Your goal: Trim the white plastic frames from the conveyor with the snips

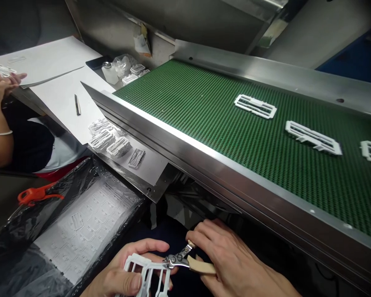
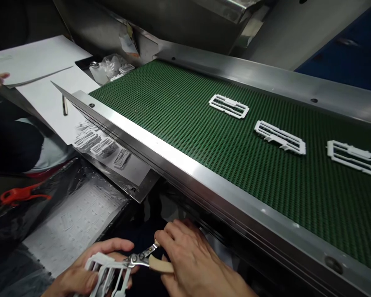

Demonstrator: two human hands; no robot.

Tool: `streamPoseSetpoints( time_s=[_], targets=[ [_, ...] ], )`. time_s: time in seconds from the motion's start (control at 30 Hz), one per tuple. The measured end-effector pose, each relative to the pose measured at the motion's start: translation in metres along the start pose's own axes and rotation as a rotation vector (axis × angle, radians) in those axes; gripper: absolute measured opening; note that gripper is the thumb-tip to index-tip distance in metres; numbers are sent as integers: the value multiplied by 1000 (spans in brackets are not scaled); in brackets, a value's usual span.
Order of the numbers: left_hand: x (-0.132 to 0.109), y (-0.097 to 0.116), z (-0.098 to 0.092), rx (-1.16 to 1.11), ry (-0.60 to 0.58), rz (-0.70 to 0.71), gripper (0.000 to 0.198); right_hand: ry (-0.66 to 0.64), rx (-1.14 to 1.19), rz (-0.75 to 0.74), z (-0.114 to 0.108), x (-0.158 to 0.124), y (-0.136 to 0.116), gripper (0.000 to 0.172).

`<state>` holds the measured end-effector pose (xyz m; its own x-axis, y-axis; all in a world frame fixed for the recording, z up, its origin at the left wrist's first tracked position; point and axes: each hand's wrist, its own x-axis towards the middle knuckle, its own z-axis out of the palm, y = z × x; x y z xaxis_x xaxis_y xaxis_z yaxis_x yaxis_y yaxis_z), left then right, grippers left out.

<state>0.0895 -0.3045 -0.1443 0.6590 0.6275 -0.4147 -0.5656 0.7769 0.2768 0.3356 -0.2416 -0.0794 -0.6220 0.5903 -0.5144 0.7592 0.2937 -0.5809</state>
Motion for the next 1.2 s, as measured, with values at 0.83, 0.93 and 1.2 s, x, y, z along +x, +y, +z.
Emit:
streamPoseSetpoints(
  time_s=[0.83, 0.93, 1.2],
  targets=[
    [4, -4, 5, -48, -20, -13, 54, 6, 9, -3, 3, 2, 0, 11],
    [5, -4, 6, -52, -24, -11, 53, 16, 32, 0, 5, 0, -1, 26],
    [4, -6, 5, -9, -6, 0, 53, -23, 15, 32, 4, -3, -2, 30]
  ],
)
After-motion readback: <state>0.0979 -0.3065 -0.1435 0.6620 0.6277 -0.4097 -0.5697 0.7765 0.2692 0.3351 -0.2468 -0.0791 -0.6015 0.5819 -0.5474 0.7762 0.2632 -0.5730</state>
